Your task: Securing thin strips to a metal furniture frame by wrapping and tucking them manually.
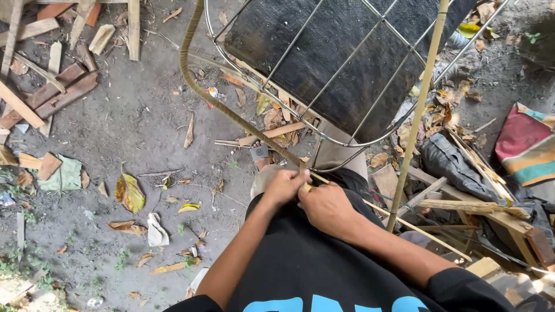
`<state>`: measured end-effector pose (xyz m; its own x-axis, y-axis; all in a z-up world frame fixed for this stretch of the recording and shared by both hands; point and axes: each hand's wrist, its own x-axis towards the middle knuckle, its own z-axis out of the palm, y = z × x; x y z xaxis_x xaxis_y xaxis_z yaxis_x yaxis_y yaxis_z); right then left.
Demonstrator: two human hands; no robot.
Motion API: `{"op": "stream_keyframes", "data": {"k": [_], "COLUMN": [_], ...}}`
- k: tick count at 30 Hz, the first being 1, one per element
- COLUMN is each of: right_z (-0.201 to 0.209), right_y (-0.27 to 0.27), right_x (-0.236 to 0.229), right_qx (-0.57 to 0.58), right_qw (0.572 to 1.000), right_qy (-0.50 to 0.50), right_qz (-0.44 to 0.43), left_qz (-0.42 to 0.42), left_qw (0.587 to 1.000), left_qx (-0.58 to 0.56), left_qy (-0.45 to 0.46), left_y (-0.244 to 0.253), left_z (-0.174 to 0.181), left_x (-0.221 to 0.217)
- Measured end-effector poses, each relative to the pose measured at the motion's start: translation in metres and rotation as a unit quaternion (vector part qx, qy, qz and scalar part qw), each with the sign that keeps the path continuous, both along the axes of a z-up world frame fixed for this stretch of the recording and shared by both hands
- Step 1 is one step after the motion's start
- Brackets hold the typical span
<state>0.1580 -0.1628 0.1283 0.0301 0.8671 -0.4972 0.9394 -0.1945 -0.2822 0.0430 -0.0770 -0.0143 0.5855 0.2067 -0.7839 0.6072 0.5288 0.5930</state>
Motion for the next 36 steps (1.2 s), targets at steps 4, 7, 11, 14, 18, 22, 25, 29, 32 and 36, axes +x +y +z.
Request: {"op": "stream_keyframes", "data": {"k": [4,7,11,14,18,22,25,29,32,36], "right_z": [0.032,-0.019,-0.075,-0.115,-0.117,-0.121,-0.122,-0.108,-0.093,-0.054], "right_y": [0.027,0.022,0.014,-0.003,-0.002,-0.006,-0.002,0.004,0.002,0.012], "right_x": [0.04,0.047,0.02,0.017,0.021,0.017,0.017,0.023,0.02,0.034], "right_qx": [-0.059,-0.013,0.026,0.108,0.141,0.12,0.119,0.146,0.154,0.189], "right_qw": [0.987,0.975,0.978,0.965,0.953,0.954,0.951,0.951,0.95,0.944], "right_qy": [0.121,0.029,-0.081,-0.148,-0.109,-0.111,-0.107,-0.107,-0.049,-0.034], "right_qz": [-0.083,-0.221,-0.192,-0.186,-0.246,-0.25,-0.264,-0.249,-0.267,-0.267], "left_qz": [0.016,0.111,0.106,0.063,0.029,-0.027,-0.185,-0.29,-0.389,-0.299], "left_qw": [0.998,0.993,0.992,0.991,0.991,0.991,0.962,0.909,0.831,0.861], "left_qx": [0.046,0.008,0.037,0.083,0.07,0.084,0.137,0.289,0.38,0.404], "left_qy": [0.043,0.046,0.052,0.084,0.108,0.104,0.147,-0.081,-0.119,-0.08], "left_y": [-0.03,-0.023,-0.028,-0.026,-0.018,-0.024,-0.004,0.034,0.054,0.04], "left_z": [-0.026,0.037,0.069,0.093,0.083,-0.005,-0.043,-0.072,-0.063,-0.097], "left_x": [-0.022,-0.025,-0.038,-0.049,-0.059,-0.043,0.009,0.051,0.056,0.047]}}
